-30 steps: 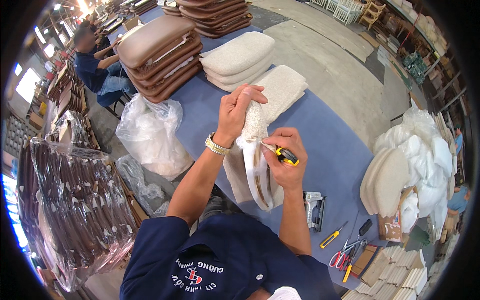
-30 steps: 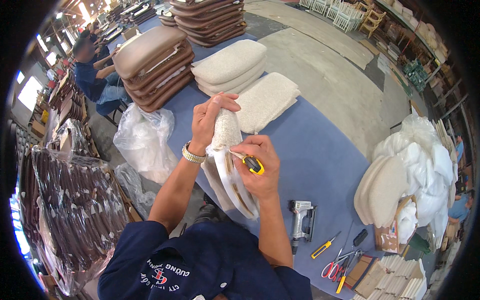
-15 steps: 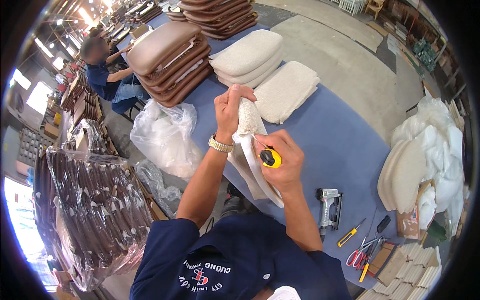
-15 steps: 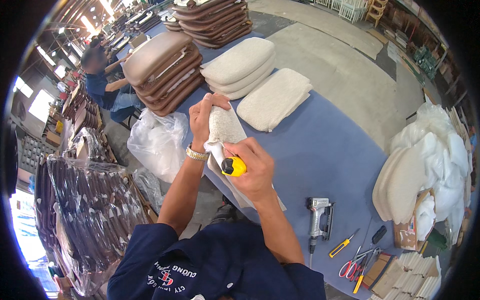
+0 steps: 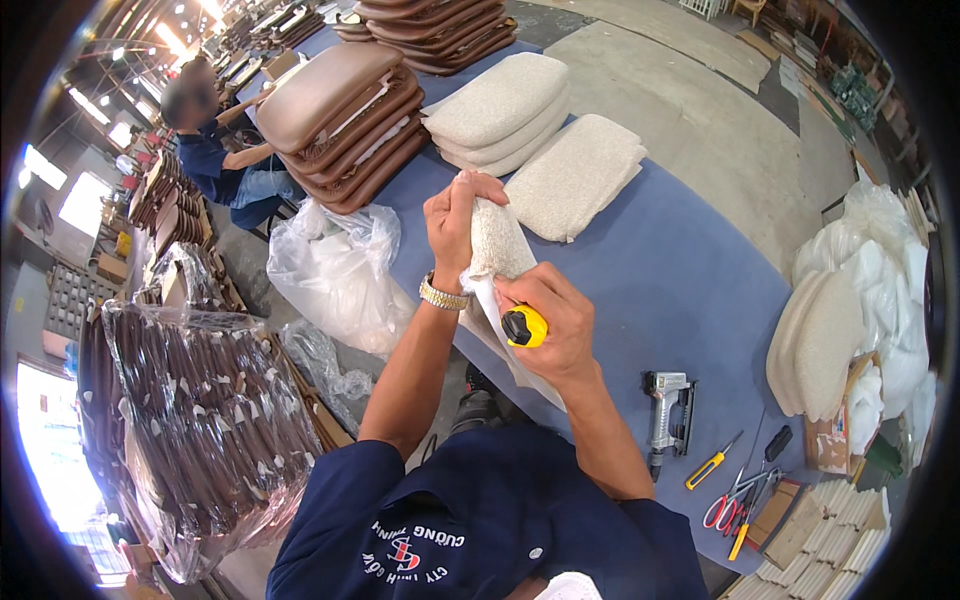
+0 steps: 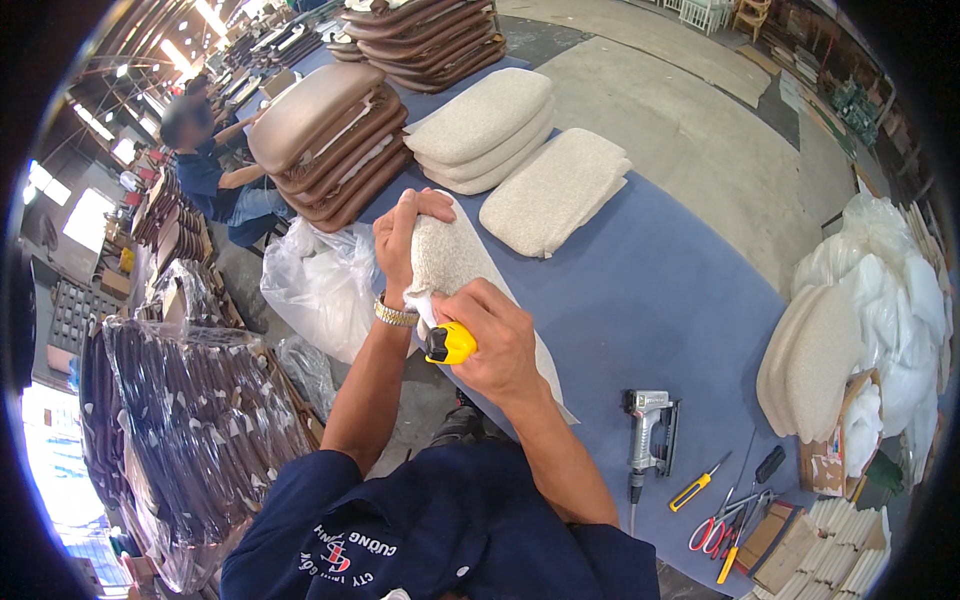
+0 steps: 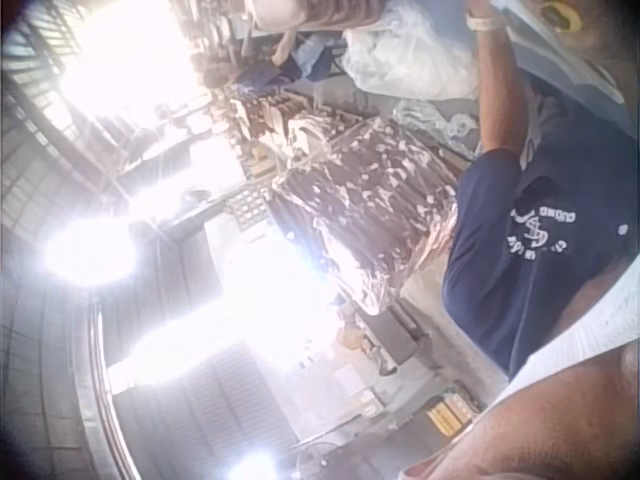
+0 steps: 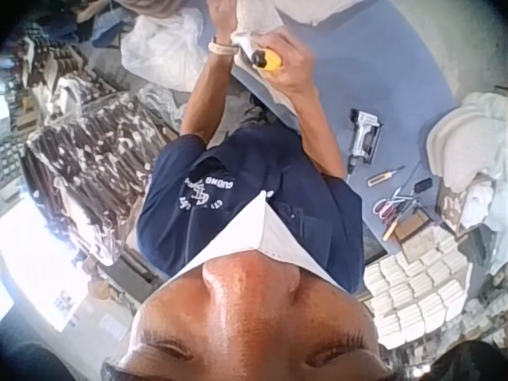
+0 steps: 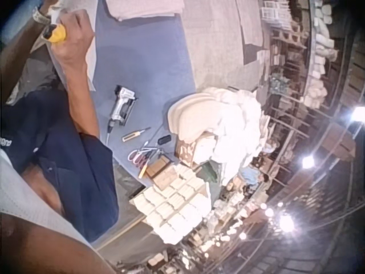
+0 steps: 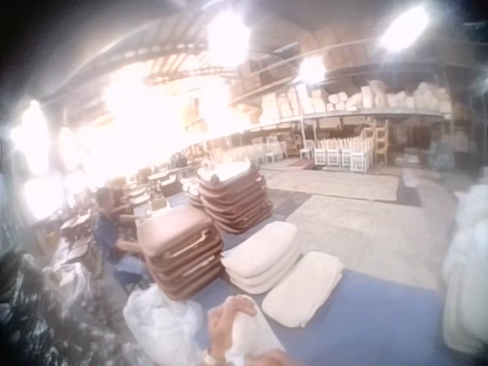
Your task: The person assembles cushion covers by wrapping fabric around foam inserts, trimming excess fabric with a utility knife, and securing the edges with a staple gun. The person repeatedly folds, staples, and trims the fabric to fit the foam shape.
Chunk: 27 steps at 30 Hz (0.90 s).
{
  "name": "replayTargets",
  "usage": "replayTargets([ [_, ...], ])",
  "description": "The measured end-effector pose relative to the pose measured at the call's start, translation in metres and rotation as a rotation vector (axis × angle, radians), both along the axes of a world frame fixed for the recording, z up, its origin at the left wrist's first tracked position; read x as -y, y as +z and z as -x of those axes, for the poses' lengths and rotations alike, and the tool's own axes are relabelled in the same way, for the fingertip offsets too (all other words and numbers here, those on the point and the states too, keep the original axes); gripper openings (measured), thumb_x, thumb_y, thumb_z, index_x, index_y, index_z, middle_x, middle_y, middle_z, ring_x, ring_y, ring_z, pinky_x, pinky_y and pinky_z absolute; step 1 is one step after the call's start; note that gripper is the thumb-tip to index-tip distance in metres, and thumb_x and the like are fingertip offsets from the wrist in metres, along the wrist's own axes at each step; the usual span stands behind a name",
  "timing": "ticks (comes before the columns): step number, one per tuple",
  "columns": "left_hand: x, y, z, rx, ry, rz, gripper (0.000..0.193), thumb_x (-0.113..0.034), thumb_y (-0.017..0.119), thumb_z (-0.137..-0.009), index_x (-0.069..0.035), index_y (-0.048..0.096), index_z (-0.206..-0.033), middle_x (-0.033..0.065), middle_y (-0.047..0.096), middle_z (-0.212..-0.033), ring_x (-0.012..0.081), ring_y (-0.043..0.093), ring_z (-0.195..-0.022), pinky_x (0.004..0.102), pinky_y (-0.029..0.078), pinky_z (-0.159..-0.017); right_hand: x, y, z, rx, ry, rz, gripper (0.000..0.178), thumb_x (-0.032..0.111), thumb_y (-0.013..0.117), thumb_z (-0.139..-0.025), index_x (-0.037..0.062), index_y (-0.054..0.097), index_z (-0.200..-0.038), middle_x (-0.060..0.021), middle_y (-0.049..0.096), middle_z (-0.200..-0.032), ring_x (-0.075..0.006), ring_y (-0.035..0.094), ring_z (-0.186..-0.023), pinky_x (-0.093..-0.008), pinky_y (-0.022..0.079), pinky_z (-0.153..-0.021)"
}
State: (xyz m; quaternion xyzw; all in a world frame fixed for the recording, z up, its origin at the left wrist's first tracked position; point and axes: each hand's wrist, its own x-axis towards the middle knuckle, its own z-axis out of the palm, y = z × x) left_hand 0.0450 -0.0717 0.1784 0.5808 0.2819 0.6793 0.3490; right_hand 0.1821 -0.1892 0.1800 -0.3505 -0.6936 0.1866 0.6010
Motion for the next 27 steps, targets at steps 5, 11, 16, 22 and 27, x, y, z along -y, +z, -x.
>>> replayTargets([
  [5, 0.006, 0.003, 0.004, -0.085, -0.080, -0.053, 0.048, -0.018, 0.041, -0.108, 0.003, 0.073, -0.080, 0.0105, 0.075, -0.086, 0.0245, 0.068, -0.097, 0.0418, 0.040, -0.108, 0.009, -0.003, -0.009, -0.051, 0.028, 0.049, 0.033, 0.001, 0.082, -0.076, 0.0075, 0.075, -0.108, -0.0083, 0.064, -0.085, -0.0236, 0.061, -0.070, -0.0328, 0.048, -0.062],
  [11, 0.028, 0.004, 0.011, -0.144, -0.074, -0.060, 0.044, -0.021, 0.044, -0.106, 0.002, 0.078, -0.090, 0.0105, 0.077, -0.100, 0.0289, 0.063, -0.124, 0.0467, 0.029, -0.119, 0.042, -0.083, -0.139, -0.018, -0.491, 0.809, 0.033, 0.010, 0.081, -0.086, 0.0042, 0.073, -0.118, -0.0144, 0.071, -0.088, -0.0267, 0.068, -0.077, -0.0345, 0.054, -0.071],
  [16, 0.020, -0.007, 0.021, -0.061, -0.045, -0.031, 0.046, -0.022, 0.043, -0.107, 0.003, 0.078, -0.089, 0.0113, 0.077, -0.098, 0.0291, 0.064, -0.122, 0.0461, 0.028, -0.119, 0.127, -0.242, -0.292, 0.374, -0.900, 0.950, 0.047, 0.029, 0.078, -0.089, 0.0017, 0.067, -0.126, -0.0230, 0.073, -0.105, -0.0435, 0.070, -0.100, -0.0499, 0.054, -0.088],
  [22, 0.020, -0.019, 0.040, -0.008, 0.015, 0.002, 0.048, -0.023, 0.042, -0.108, 0.004, 0.077, -0.089, 0.0134, 0.076, -0.095, 0.0297, 0.065, -0.118, 0.0447, 0.031, -0.117, 0.156, -0.236, -0.315, 0.679, -1.045, 1.090, 0.056, 0.031, 0.079, -0.088, 0.0045, 0.064, -0.134, -0.0219, 0.064, -0.133, -0.0422, 0.062, -0.120, -0.0510, 0.051, -0.099],
  [27, 0.021, -0.025, 0.054, 0.014, 0.079, 0.031, 0.051, -0.023, 0.040, -0.110, 0.005, 0.077, -0.090, 0.0140, 0.076, -0.095, 0.0305, 0.066, -0.115, 0.0423, 0.039, -0.111, 0.087, -0.143, -0.197, 0.041, -0.227, 0.812, 0.061, 0.031, 0.079, -0.088, 0.0063, 0.062, -0.140, -0.0174, 0.058, -0.147, -0.0358, 0.057, -0.133, -0.0471, 0.048, -0.106],
])
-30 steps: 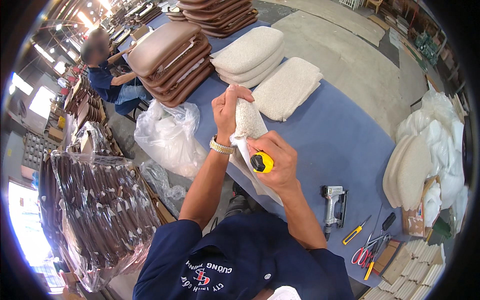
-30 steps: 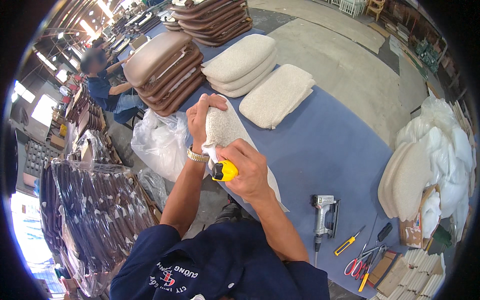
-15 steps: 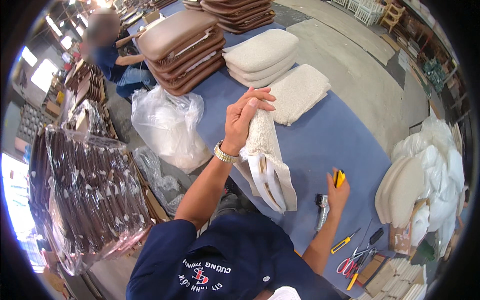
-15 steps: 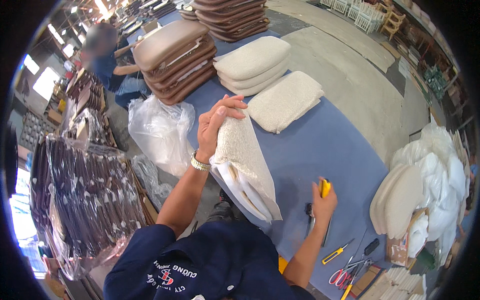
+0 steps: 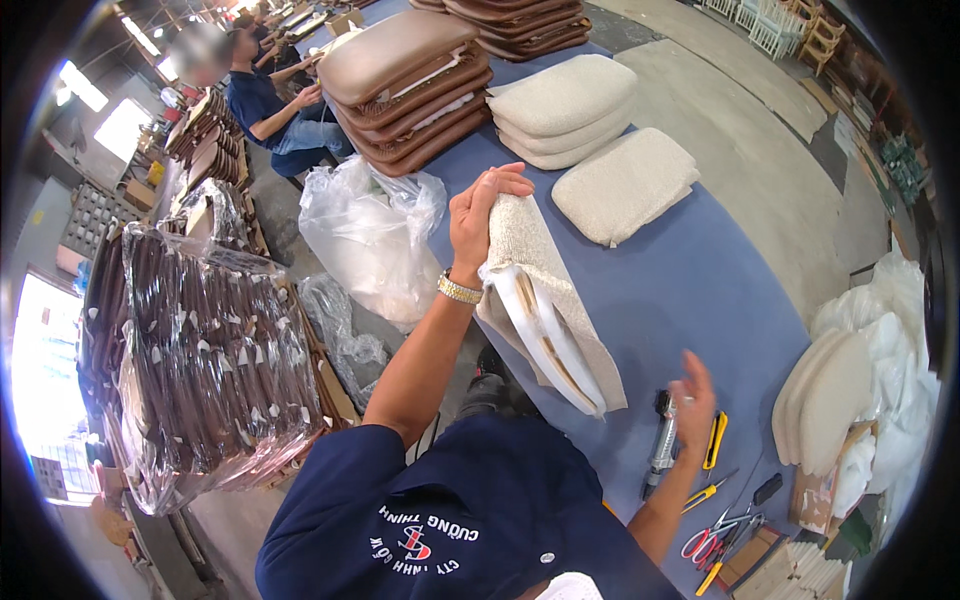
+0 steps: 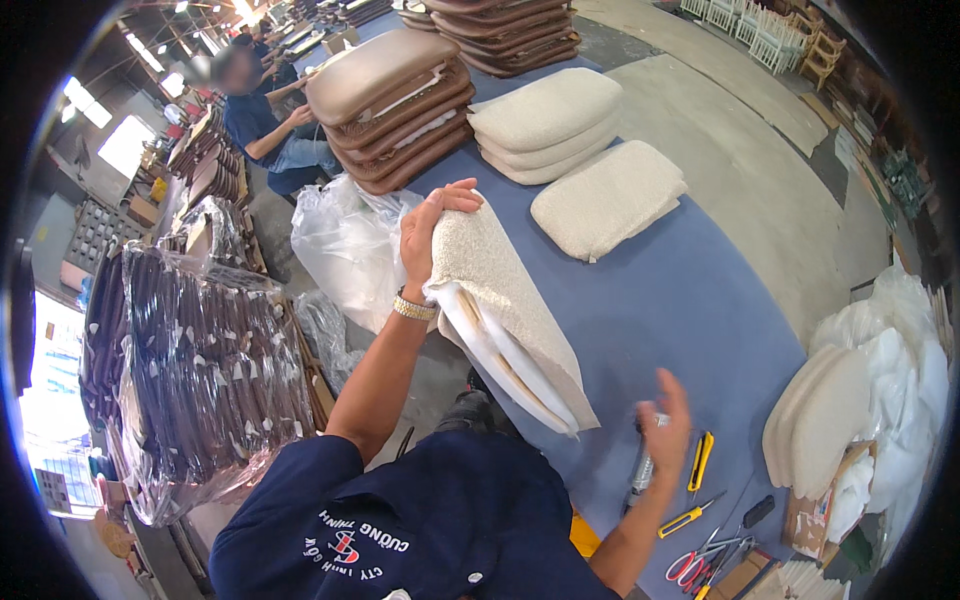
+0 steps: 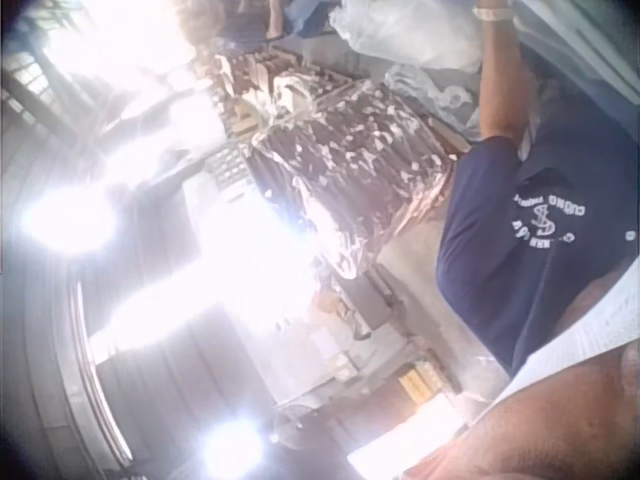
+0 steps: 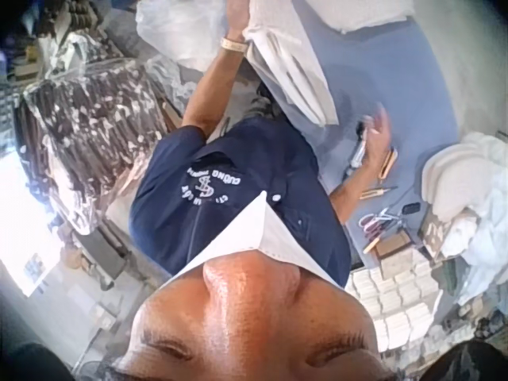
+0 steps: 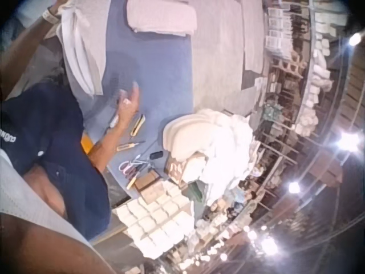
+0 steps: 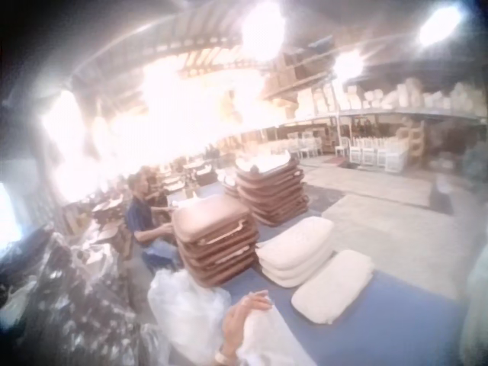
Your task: The person assembles cushion covers by wrapping fabric around foam inserts, trimming excess fabric with a utility knife, and securing the edges with a staple gun. The person repeatedly folds, staples, and trims the fabric to fit the foam shape.
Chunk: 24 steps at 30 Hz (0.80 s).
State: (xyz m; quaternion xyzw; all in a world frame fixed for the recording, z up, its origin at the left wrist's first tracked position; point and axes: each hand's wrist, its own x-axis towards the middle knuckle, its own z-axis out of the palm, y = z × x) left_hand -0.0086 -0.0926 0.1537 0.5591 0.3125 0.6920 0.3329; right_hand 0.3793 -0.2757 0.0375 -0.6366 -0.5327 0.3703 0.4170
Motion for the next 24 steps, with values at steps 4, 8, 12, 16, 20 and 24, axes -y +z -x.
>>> replayTargets([
  [4, -0.001, -0.004, 0.006, 0.016, 0.071, 0.075, 0.052, -0.026, 0.040, -0.110, 0.006, 0.076, -0.089, 0.0169, 0.076, -0.097, 0.0316, 0.065, -0.117, 0.0409, 0.043, -0.106, -0.028, 0.045, 0.109, 0.148, 0.349, -0.313, 0.036, 0.026, 0.071, -0.095, 0.0045, 0.070, -0.124, -0.0197, 0.070, -0.122, -0.0357, 0.068, -0.109, -0.0427, 0.055, -0.091],
  [8, -0.013, -0.008, 0.011, 0.037, 0.198, 0.156, 0.056, -0.031, 0.042, -0.108, 0.006, 0.077, -0.085, 0.0179, 0.076, -0.093, 0.0277, 0.069, -0.105, 0.0371, 0.049, -0.097, -0.034, 0.017, 0.130, 0.307, 0.210, -0.278, 0.028, 0.028, 0.067, -0.099, 0.0016, 0.067, -0.090, -0.0180, 0.065, -0.080, -0.0387, 0.064, -0.073, -0.0458, 0.050, -0.066],
  [12, -0.037, -0.013, 0.001, 0.161, 0.087, 0.508, 0.060, -0.041, 0.048, -0.105, 0.005, 0.077, -0.081, 0.0134, 0.076, -0.084, 0.0197, 0.068, -0.073, 0.0324, 0.054, -0.073, -0.014, 0.056, 0.140, 0.330, 0.144, -0.395, 0.036, 0.028, 0.065, -0.102, 0.0023, 0.061, -0.077, -0.0175, 0.057, -0.066, -0.0394, 0.058, -0.059, -0.0460, 0.045, -0.056],
  [16, -0.059, -0.050, -0.034, 0.094, -0.075, 0.649, 0.056, -0.042, 0.052, -0.104, 0.003, 0.078, -0.085, 0.0105, 0.074, -0.080, 0.0181, 0.067, -0.069, 0.0293, 0.053, -0.068, 0.009, 0.067, 0.139, 0.266, 0.105, -0.312, 0.036, 0.026, 0.063, -0.103, 0.0021, 0.058, -0.076, -0.0193, 0.054, -0.066, -0.0406, 0.056, -0.059, -0.0442, 0.044, -0.055],
  [20, -0.046, -0.090, -0.073, 0.091, -0.221, 0.848, 0.051, -0.040, 0.049, -0.107, 0.002, 0.078, -0.103, 0.0119, 0.076, -0.099, 0.0173, 0.069, -0.084, 0.0310, 0.055, -0.080, 0.022, 0.032, 0.127, 0.290, 0.023, -0.206, 0.039, 0.028, 0.060, -0.105, 0.0003, 0.057, -0.077, -0.0213, 0.055, -0.068, -0.0428, 0.055, -0.061, -0.0461, 0.045, -0.057],
  [24, -0.024, -0.124, -0.097, 0.201, -0.262, 0.751, 0.052, -0.039, 0.041, -0.111, -0.002, 0.066, -0.137, 0.0125, 0.070, -0.124, 0.0157, 0.064, -0.105, 0.0290, 0.049, -0.098, 0.029, 0.003, 0.130, 0.254, -0.081, -0.075, 0.041, 0.030, 0.058, -0.106, -0.0005, 0.057, -0.079, -0.0221, 0.055, -0.070, -0.0420, 0.056, -0.063, -0.0456, 0.045, -0.059],
])
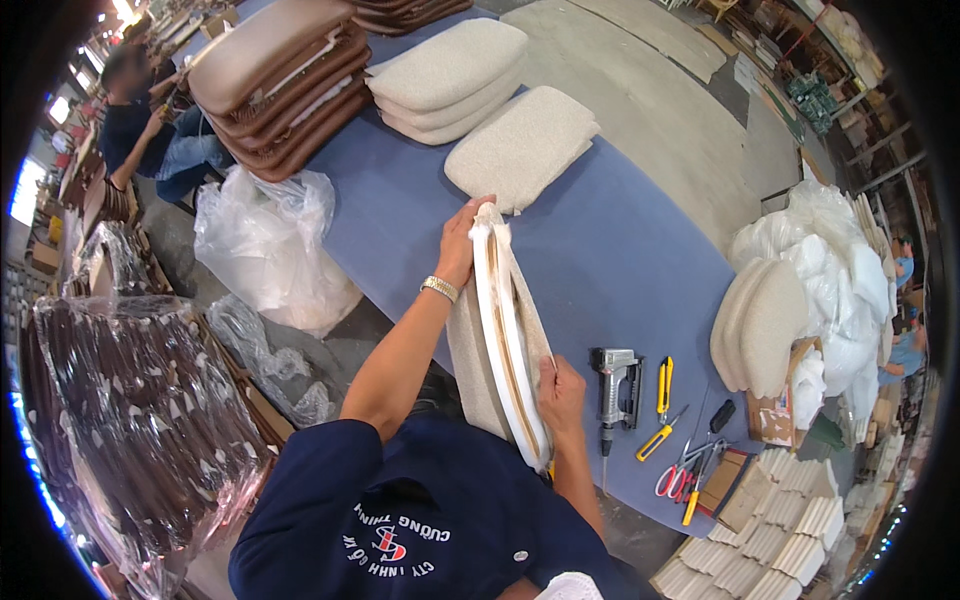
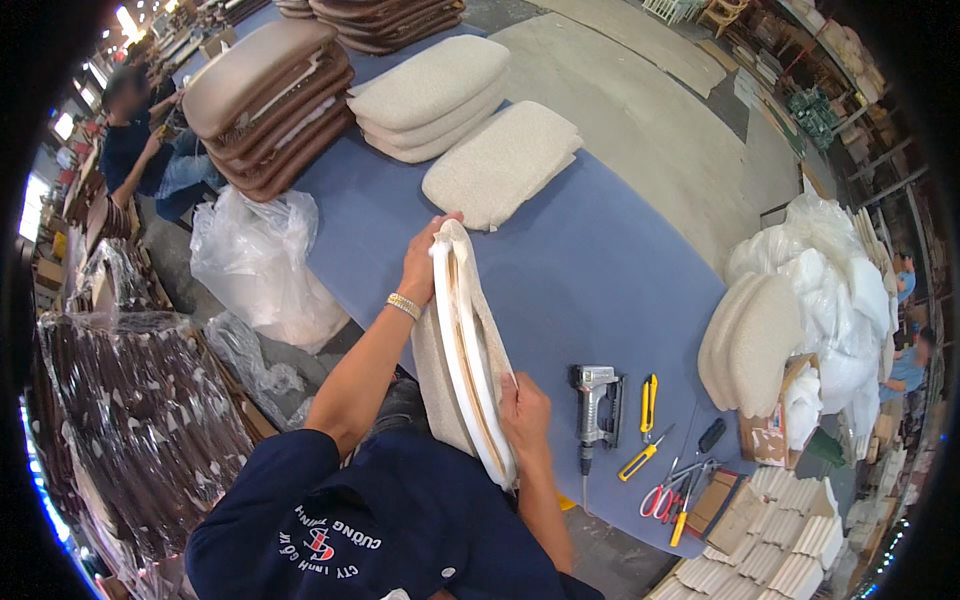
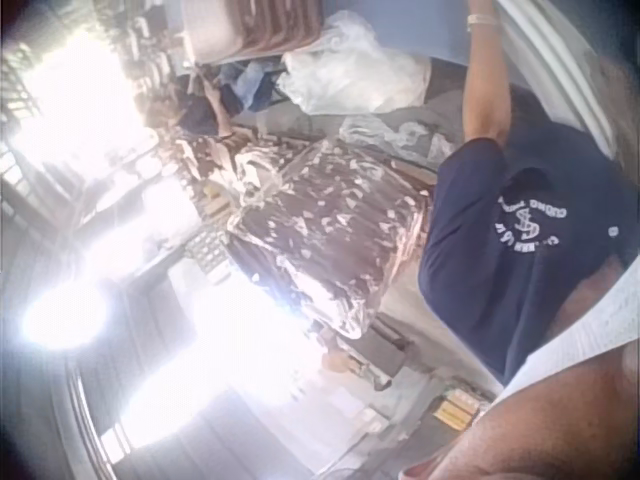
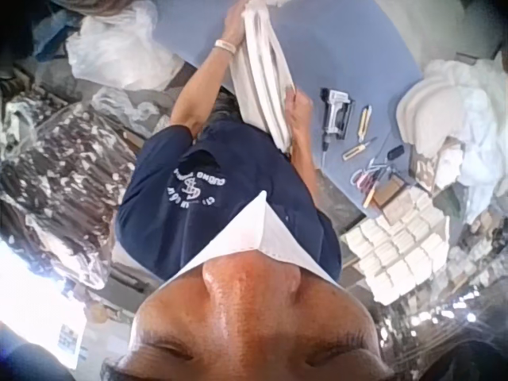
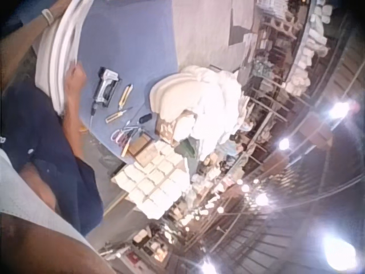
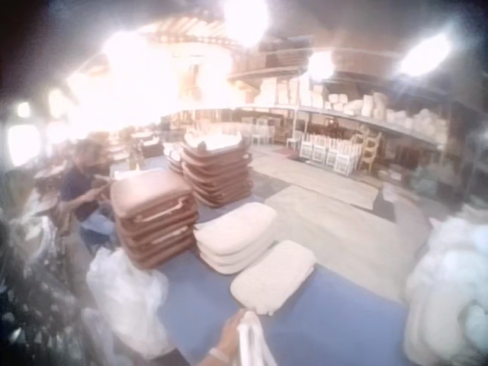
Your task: The person assembles cushion covers by wrapping fabric around foam inserts, trimming excess fabric with a utility knife, and securing the edges with a staple gun. The person repeatedly folds, staples, and trims the fabric to fit the foam shape.
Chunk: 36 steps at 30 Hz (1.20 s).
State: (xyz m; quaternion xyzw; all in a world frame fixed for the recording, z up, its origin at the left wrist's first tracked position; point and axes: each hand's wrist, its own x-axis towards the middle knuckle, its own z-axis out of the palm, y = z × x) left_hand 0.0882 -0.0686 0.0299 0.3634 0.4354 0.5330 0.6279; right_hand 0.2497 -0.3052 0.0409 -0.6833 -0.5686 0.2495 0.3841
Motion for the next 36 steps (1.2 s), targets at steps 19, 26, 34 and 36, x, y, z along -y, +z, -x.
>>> replayTargets([
  [19, 0.015, -0.020, 0.024, 0.420, -0.069, 0.150, 0.038, -0.028, 0.063, -0.104, -0.002, 0.067, -0.133, 0.0118, 0.072, -0.124, 0.0184, 0.067, -0.113, 0.0336, 0.054, -0.099, -0.174, 0.044, 0.035, -0.013, 0.118, 0.367, 0.081, 0.027, 0.082, -0.076, -0.0038, 0.050, -0.144, -0.0254, 0.068, -0.126, -0.0360, 0.067, -0.118, -0.0411, 0.050, -0.103],
  [26, -0.024, -0.048, 0.035, 0.095, -0.210, 0.063, 0.066, -0.051, 0.062, -0.103, -0.002, 0.055, -0.146, 0.0122, 0.069, -0.131, 0.0225, 0.067, -0.115, 0.0378, 0.052, -0.102, -0.109, 0.095, 0.011, -0.157, -0.033, 0.239, 0.073, 0.011, 0.082, -0.069, -0.0032, 0.058, -0.137, -0.0139, 0.070, -0.123, -0.0230, 0.067, -0.113, -0.0366, 0.050, -0.102],
  [34, -0.040, 0.182, 0.094, -0.298, -0.771, -0.821, 0.072, -0.037, 0.097, -0.067, 0.001, 0.071, -0.123, 0.0179, 0.075, -0.117, 0.0285, 0.075, -0.105, 0.0375, 0.058, -0.092, -0.086, 0.122, -0.028, -0.288, -0.047, -0.153, 0.072, 0.016, 0.089, -0.072, -0.0020, 0.057, -0.134, -0.0177, 0.070, -0.123, -0.0266, 0.069, -0.114, -0.0422, 0.054, -0.102],
  [36, -0.025, 0.210, 0.098, -0.449, -0.656, -0.957, 0.068, -0.033, 0.096, -0.067, -0.001, 0.072, -0.121, 0.0154, 0.076, -0.110, 0.0304, 0.076, -0.096, 0.0363, 0.060, -0.084, -0.115, 0.134, 0.000, -0.678, 0.042, -0.281, 0.069, 0.016, 0.089, -0.075, -0.0014, 0.057, -0.134, -0.0202, 0.069, -0.126, -0.0292, 0.069, -0.115, -0.0424, 0.055, -0.101],
])
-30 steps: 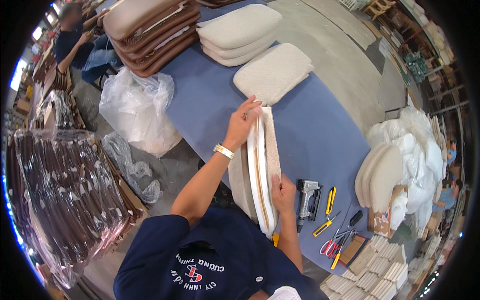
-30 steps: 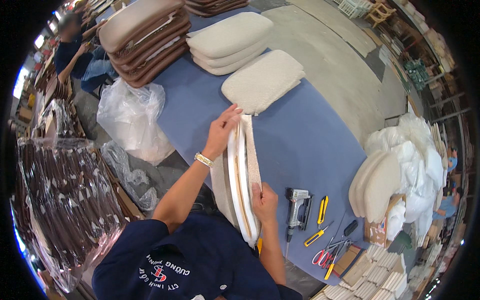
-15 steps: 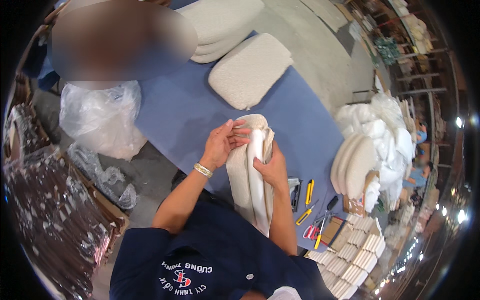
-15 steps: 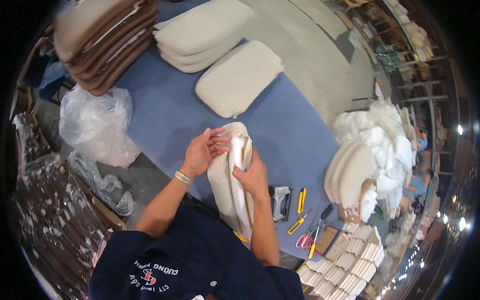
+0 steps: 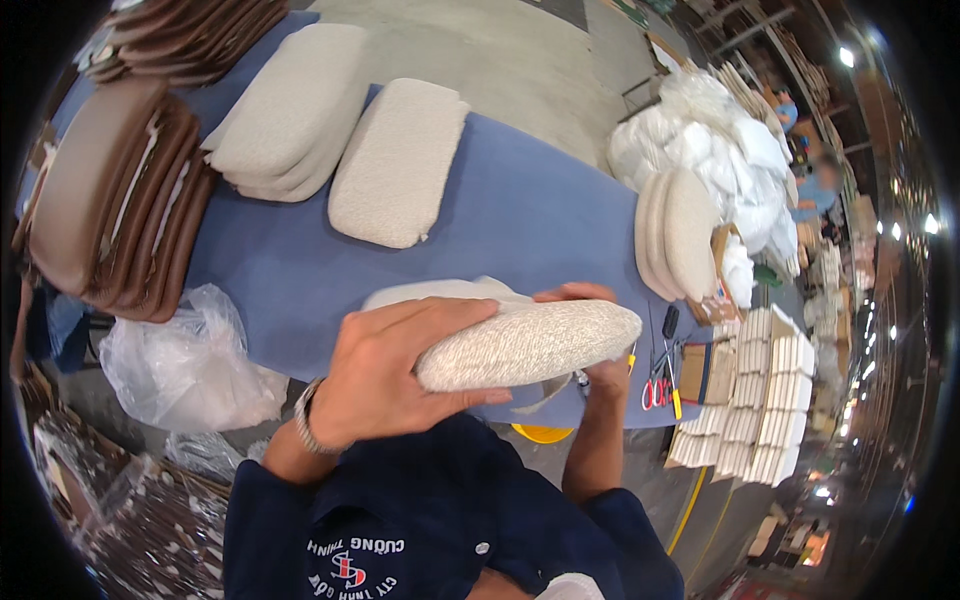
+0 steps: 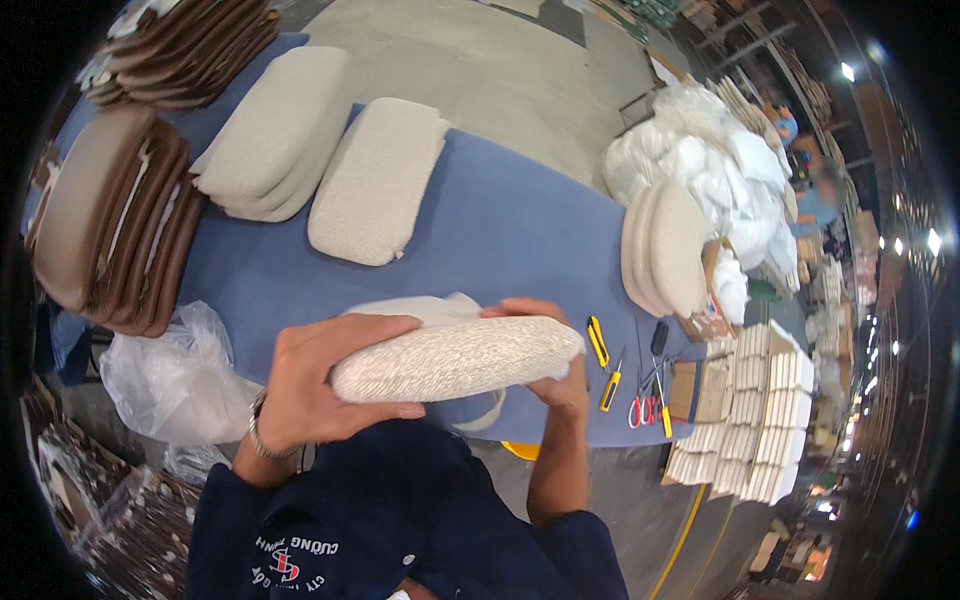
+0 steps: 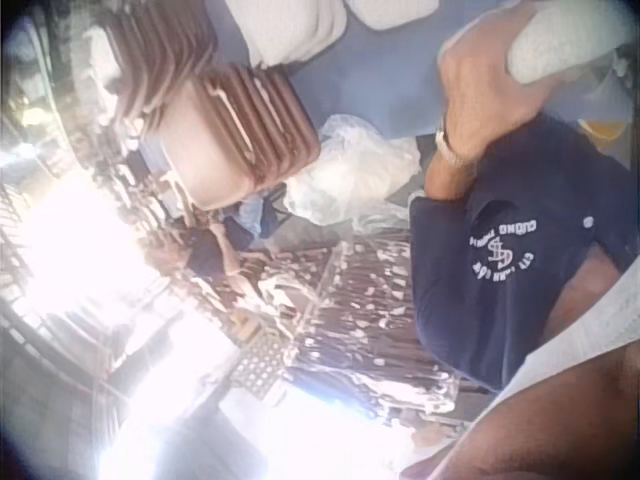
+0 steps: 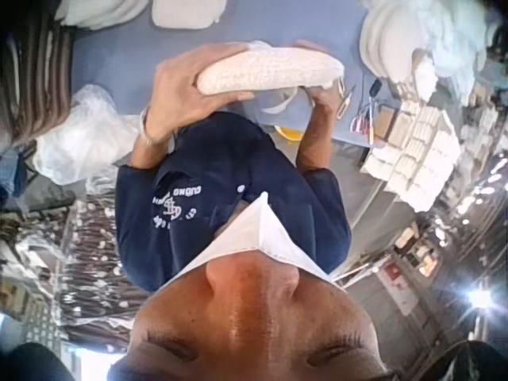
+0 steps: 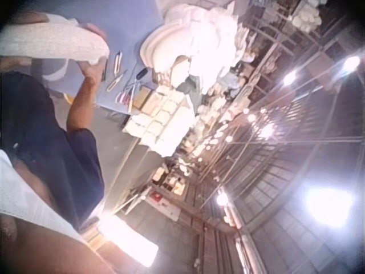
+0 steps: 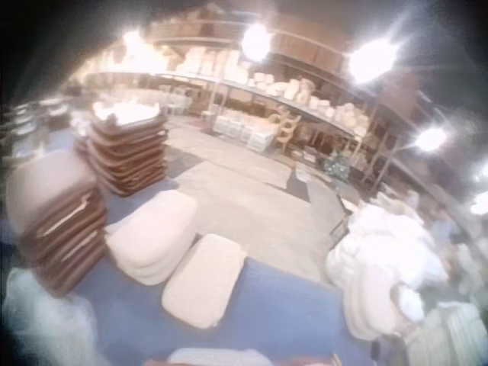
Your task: The person assembles cushion covers by wrapping fabric around foam inserts, trimming excess fabric with a utility knife, and securing the edges with a staple gun. The person repeatedly folds, staples, and trims the fabric to fit the foam shape.
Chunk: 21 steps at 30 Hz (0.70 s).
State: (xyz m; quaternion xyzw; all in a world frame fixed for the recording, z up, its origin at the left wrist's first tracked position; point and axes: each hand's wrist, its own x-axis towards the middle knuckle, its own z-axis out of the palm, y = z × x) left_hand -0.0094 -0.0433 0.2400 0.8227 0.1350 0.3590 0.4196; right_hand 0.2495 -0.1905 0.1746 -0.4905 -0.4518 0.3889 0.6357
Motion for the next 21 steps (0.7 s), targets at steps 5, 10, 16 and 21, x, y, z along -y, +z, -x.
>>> replayTargets([
  [5, 0.028, 0.048, -0.016, -0.209, 0.075, -0.215, 0.068, -0.035, 0.095, -0.068, -0.001, 0.070, -0.121, 0.0148, 0.076, -0.105, 0.0313, 0.077, -0.089, 0.0374, 0.061, -0.077, -0.011, -0.043, 0.003, -0.305, 0.122, -0.105, 0.055, 0.006, 0.081, -0.082, 0.0002, 0.059, -0.133, -0.0219, 0.068, -0.129, -0.0293, 0.067, -0.120, -0.0407, 0.053, -0.104],
  [10, 0.041, -0.048, -0.088, -0.596, 0.098, -0.282, 0.060, -0.039, 0.086, -0.078, -0.004, 0.066, -0.122, 0.0147, 0.074, -0.099, 0.0312, 0.074, -0.084, 0.0394, 0.059, -0.070, 0.026, -0.171, -0.012, 0.116, -0.133, 0.431, 0.051, -0.001, 0.071, -0.087, -0.0006, 0.058, -0.136, -0.0170, 0.070, -0.126, -0.0246, 0.068, -0.116, -0.0370, 0.053, -0.101],
  [16, 0.066, -0.175, -0.087, -0.787, -0.002, -0.300, 0.068, -0.023, 0.085, -0.077, -0.005, 0.057, -0.137, 0.0175, 0.073, -0.115, 0.0361, 0.071, -0.102, 0.0454, 0.058, -0.085, 0.097, -0.253, 0.003, -0.035, -0.595, 0.567, 0.037, 0.007, 0.069, -0.095, 0.0017, 0.065, -0.131, -0.0135, 0.073, -0.120, -0.0206, 0.070, -0.107, -0.0352, 0.056, -0.093],
  [21, 0.030, -0.139, -0.067, -0.878, -0.148, -0.187, 0.070, -0.018, 0.085, -0.078, -0.008, 0.058, -0.142, 0.0198, 0.072, -0.122, 0.0376, 0.070, -0.110, 0.0434, 0.057, -0.090, 0.107, -0.238, -0.004, -0.141, -0.610, 0.476, 0.061, 0.012, 0.081, -0.088, 0.0062, 0.058, -0.144, -0.0104, 0.067, -0.135, -0.0243, 0.064, -0.123, -0.0367, 0.050, -0.107],
])
